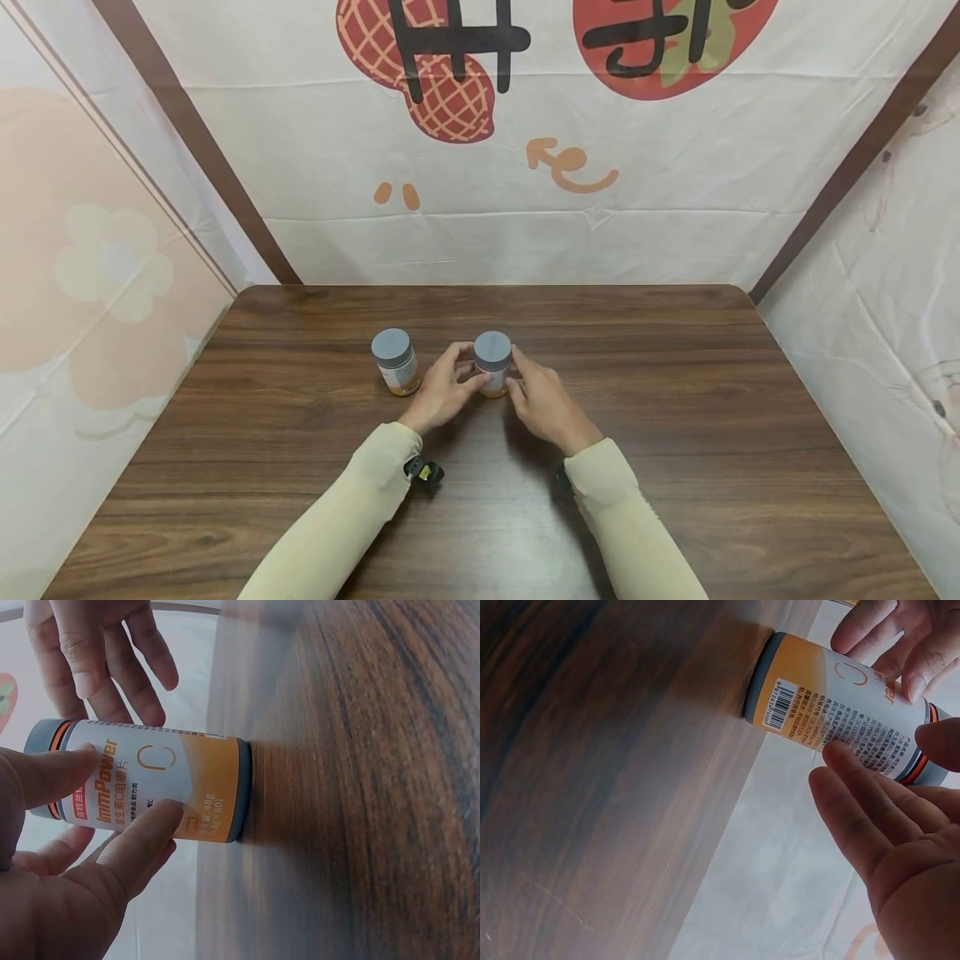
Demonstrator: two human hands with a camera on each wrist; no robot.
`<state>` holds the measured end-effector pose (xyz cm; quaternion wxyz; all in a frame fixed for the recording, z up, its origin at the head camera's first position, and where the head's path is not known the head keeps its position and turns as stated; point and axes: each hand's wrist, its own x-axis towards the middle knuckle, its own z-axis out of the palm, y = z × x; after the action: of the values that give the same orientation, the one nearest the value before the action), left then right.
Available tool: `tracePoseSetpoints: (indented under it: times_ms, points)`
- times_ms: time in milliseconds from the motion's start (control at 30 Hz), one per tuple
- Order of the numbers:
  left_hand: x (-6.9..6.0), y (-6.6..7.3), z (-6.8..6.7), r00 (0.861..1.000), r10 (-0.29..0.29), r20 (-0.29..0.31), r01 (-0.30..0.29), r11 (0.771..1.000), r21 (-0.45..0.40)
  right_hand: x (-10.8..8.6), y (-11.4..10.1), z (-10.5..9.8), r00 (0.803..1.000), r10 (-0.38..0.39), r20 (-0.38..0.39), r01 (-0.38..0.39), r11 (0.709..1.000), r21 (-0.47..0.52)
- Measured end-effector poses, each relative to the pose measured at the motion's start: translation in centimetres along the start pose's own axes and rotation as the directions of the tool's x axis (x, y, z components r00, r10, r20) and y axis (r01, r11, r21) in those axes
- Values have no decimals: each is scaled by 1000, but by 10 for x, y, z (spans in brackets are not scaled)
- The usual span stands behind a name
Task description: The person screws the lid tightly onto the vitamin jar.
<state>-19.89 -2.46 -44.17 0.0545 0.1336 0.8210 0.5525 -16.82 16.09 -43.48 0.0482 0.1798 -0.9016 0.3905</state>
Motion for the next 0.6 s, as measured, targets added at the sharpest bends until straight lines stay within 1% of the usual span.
tracePoseSetpoints:
  times_ms: [133, 233, 300, 400, 467, 500, 600]
  points:
    - [-1, 0, 0, 1000, -5, 9, 5, 1000, 12, -1, 1, 0, 1000, 11, 14, -11, 1000, 5]
    - [-3, 0, -2, 1000, -20, 19, 19, 999, 33, -3, 1, -1, 999, 22, 39, -21, 999, -32]
    - [-5, 0, -4, 999, -32, 25, 31, 998, 50, -6, 1, -2, 998, 27, 62, -21, 995, -97]
    - [-11, 1, -7, 998, -48, 38, 44, 993, 108, -12, 1, -3, 993, 42, 112, -16, 975, -223]
    - [-17, 1, -11, 997, -43, 56, 33, 985, 171, -18, 1, -4, 989, 40, 145, 4, 956, -293]
    - [-22, 2, -13, 996, -50, 69, 35, 979, 201, -21, 1, -4, 986, 40, 161, 14, 947, -320]
    - [-36, 4, -19, 992, -57, 112, 24, 960, 277, -29, 1, -5, 981, 28, 193, 47, 925, -378]
